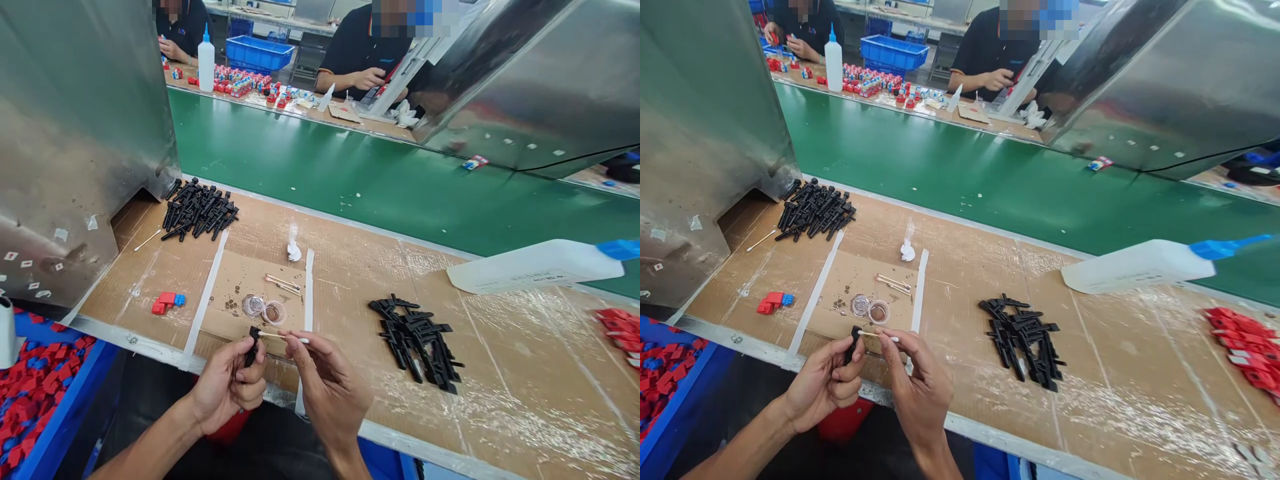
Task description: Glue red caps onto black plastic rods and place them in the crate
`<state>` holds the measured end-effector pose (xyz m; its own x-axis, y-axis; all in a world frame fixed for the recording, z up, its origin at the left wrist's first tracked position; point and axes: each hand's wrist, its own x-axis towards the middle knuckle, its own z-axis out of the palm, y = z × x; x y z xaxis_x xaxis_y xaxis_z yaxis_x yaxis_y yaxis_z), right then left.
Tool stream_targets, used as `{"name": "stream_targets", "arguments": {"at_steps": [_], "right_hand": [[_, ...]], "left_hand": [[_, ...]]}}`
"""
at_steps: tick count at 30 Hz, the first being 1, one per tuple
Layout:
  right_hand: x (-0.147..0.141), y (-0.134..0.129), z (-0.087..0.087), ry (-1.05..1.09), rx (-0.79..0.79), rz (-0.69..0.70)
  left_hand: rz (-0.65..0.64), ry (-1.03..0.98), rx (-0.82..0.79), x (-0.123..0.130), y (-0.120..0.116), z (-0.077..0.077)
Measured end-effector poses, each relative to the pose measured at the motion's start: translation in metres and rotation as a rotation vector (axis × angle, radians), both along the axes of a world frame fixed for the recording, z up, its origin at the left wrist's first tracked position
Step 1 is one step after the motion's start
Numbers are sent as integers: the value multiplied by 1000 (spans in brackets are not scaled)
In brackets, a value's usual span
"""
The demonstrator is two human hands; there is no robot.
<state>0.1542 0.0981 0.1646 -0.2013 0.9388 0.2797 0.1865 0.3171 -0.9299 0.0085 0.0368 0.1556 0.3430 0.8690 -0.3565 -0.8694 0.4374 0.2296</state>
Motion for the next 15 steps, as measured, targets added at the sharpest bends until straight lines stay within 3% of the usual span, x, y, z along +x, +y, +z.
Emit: {"name": "stream_targets", "arguments": {"at_steps": [15], "right_hand": [[0, -2, -8, -1, 1, 37]], "left_hand": [[23, 10, 9, 1, -2, -1]]}}
